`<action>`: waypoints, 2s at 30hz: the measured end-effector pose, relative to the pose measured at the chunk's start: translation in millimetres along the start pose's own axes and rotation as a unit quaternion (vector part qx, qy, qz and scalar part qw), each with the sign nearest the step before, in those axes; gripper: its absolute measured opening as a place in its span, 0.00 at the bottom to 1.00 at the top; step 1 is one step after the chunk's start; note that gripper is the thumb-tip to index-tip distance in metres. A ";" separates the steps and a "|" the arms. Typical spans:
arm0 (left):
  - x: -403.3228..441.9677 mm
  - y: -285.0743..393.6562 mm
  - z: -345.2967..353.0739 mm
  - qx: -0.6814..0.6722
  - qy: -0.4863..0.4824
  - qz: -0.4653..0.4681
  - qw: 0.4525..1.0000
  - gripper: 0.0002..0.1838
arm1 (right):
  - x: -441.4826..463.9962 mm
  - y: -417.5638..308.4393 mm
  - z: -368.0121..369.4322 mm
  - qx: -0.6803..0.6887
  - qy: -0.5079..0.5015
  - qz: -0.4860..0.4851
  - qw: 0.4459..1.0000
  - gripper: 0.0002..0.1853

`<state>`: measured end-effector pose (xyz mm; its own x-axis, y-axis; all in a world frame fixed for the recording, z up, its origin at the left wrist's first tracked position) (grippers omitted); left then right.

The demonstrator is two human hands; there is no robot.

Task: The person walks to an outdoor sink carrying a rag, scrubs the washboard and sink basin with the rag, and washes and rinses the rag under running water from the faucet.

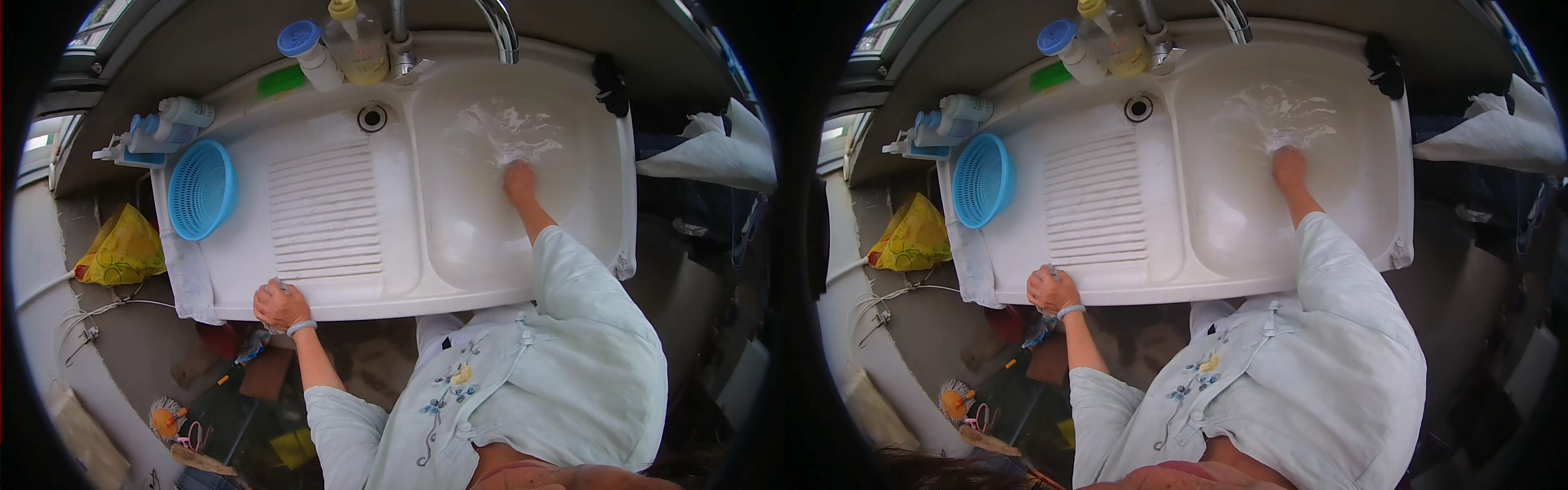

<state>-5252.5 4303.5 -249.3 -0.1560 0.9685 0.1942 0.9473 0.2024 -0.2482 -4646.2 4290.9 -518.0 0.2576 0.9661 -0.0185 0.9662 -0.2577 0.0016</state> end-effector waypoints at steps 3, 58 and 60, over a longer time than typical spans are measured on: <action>-0.2 1.9 -0.6 0.007 0.004 0.007 1.000 0.20 | 6.5 -18.7 -35.7 0.060 -0.097 0.039 0.993 0.11; 2.4 0.2 -1.6 0.008 0.002 -0.005 1.000 0.17 | 14.1 26.5 -14.0 0.219 -0.116 0.101 0.964 0.14; 2.0 0.6 -1.4 0.010 -0.001 -0.005 1.000 0.17 | 7.3 39.0 -5.6 0.326 -0.115 0.182 0.921 0.14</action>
<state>-5251.9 4305.4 -247.8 -0.1652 0.9667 0.1954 0.9400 0.2143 -0.2655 -4606.6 4288.1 -512.4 0.4834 0.8038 -0.3467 0.5897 -0.5917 -0.5497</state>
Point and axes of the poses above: each hand's wrist, its own x-axis towards the middle knuckle, its own z-axis out of the palm, y = z × x, the point moved 10 cm from there along x, towards the middle knuckle, and after that the axes turned 4 degrees about -y, right-handed, at the moved point
